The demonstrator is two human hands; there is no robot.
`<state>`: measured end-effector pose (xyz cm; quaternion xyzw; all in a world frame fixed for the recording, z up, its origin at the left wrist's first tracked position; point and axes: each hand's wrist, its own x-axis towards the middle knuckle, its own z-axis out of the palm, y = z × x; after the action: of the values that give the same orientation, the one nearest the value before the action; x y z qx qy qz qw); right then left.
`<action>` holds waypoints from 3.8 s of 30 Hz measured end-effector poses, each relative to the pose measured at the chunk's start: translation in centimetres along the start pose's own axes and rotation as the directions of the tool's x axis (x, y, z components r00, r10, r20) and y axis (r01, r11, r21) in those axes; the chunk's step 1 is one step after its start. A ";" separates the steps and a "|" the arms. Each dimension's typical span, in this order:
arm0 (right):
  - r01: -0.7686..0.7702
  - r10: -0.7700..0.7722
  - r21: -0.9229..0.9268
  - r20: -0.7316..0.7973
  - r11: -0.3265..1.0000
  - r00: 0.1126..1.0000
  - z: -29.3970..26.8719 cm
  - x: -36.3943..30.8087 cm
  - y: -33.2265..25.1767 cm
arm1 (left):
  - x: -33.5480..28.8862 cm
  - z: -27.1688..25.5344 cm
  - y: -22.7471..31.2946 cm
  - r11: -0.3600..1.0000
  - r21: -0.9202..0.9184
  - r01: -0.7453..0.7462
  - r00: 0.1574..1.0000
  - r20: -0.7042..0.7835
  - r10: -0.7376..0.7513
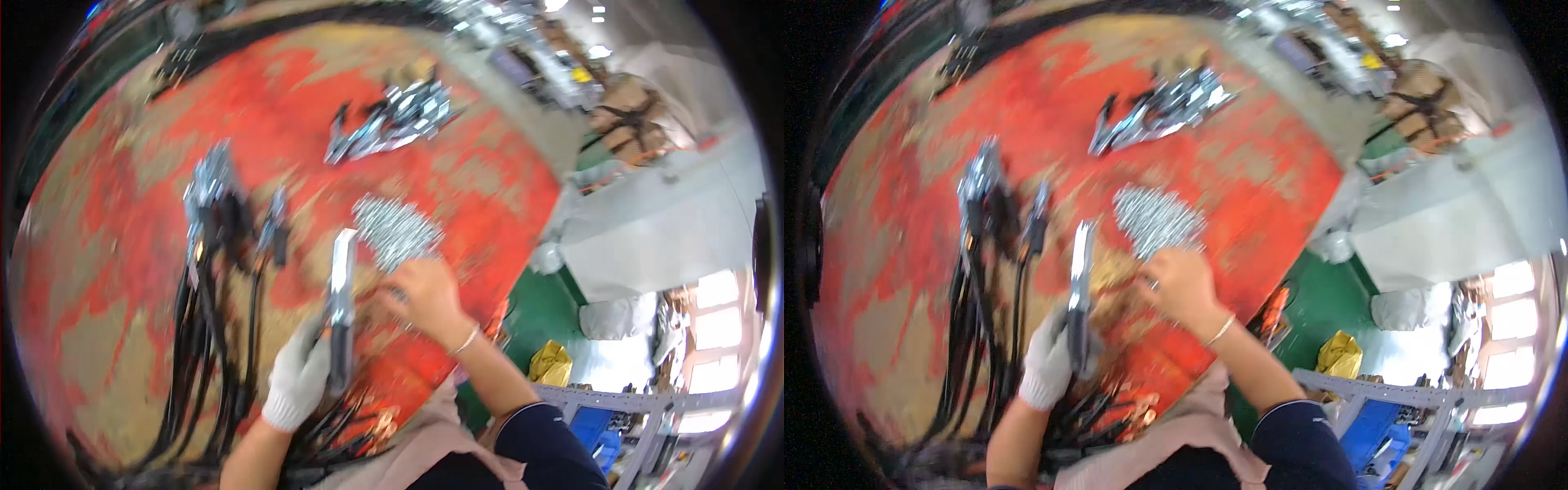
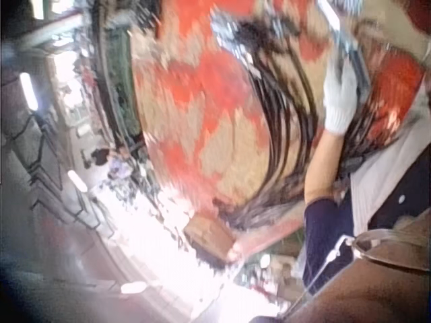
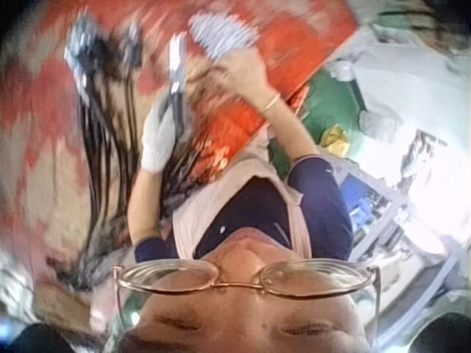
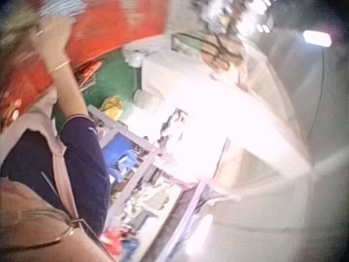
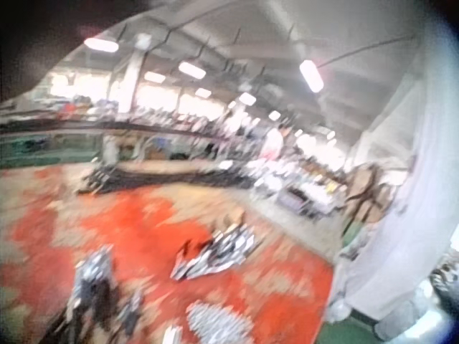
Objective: Assembling large metal jumper-cable-style clamps by inserting a central pin or spring component.
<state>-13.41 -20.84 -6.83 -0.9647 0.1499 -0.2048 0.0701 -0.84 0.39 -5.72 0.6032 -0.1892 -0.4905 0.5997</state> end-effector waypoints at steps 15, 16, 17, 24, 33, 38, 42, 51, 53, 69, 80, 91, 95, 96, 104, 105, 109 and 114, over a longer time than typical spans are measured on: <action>0.064 0.046 0.587 -0.171 0.807 0.984 0.0 0.9 -6.5 | -1.8 1.0 2.0 0.995 -0.034 -0.090 0.995 0.029 0.092; 0.065 0.045 0.592 -0.169 0.804 0.985 0.1 0.9 -6.5 | -1.8 1.1 2.0 0.995 -0.026 -0.099 0.995 0.032 0.099; 0.066 0.043 0.595 -0.168 0.801 0.985 0.2 0.9 -6.4 | -1.7 1.1 1.9 0.994 -0.020 -0.108 0.993 0.035 0.108; 0.159 -0.024 0.534 -0.250 0.830 0.968 -1.1 1.4 -6.7 | -1.6 0.7 1.0 0.990 -0.026 -0.139 0.987 0.073 0.141; 0.108 0.005 0.520 -0.211 0.848 0.977 -1.4 2.4 -6.5 | 0.0 0.7 1.1 0.881 0.397 -0.256 0.954 -0.044 0.297; 0.034 0.056 0.514 -0.158 0.857 0.986 -1.4 1.3 -8.2 | -1.7 0.4 2.2 0.988 0.149 -0.028 0.999 -0.017 0.031; 0.025 0.044 0.504 -0.126 0.863 0.991 -1.5 1.9 -8.3 | -1.9 0.5 3.9 0.987 0.124 0.104 0.994 -0.035 -0.100; 0.048 0.012 0.483 -0.121 0.874 0.993 -1.4 2.0 -7.5 | -1.4 0.5 3.3 0.989 0.143 0.046 0.999 -0.020 -0.043; 0.025 0.030 0.480 -0.106 0.877 0.994 -1.3 1.7 -7.5 | -1.5 0.4 3.1 0.989 0.125 0.074 0.997 -0.013 -0.073; 0.055 0.011 0.480 -0.135 0.876 0.991 -1.3 1.5 -7.7 | -1.3 0.5 3.1 0.985 0.168 0.043 0.999 -0.023 -0.040; 0.237 -0.158 0.365 -0.231 0.900 0.960 -1.5 0.7 -6.6 | -1.8 0.3 3.5 0.985 0.160 0.061 0.998 0.022 -0.066; 0.216 -0.138 0.412 -0.212 0.885 0.968 -1.2 -0.1 -6.1 | -1.5 0.4 3.0 0.991 0.130 0.031 1.000 -0.003 -0.031; 0.262 -0.205 0.372 -0.186 0.891 0.961 -1.7 0.7 -6.8 | -1.4 0.4 2.3 0.989 0.148 -0.013 0.999 -0.031 0.018; 0.250 -0.184 0.378 -0.203 0.891 0.962 -1.6 0.5 -6.6 | -1.4 0.4 2.4 0.991 0.134 0.003 1.000 -0.022 0.000; 0.242 -0.151 0.366 -0.260 0.899 0.954 -1.2 0.0 -6.5 | -1.6 0.3 2.9 0.991 0.129 0.031 0.999 0.012 -0.032; 0.252 -0.162 0.361 -0.261 0.898 0.952 -1.4 0.4 -6.7 | -1.6 0.3 2.8 0.985 0.172 0.020 1.000 0.000 -0.020; 0.288 -0.190 0.347 -0.290 0.893 0.938 -1.9 1.2 -6.9 | -1.4 0.3 2.5 0.982 0.186 0.020 1.000 0.002 -0.020; 0.254 -0.187 0.341 -0.218 0.905 0.958 -1.5 2.0 -4.7 | -1.7 0.0 3.4 0.934 0.349 -0.073 0.995 -0.041 0.093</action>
<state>-11.06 -17.20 -3.77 -0.9230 0.0044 -0.3220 0.2105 -0.31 1.07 -1.99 0.7048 -0.2810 -0.4061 0.5093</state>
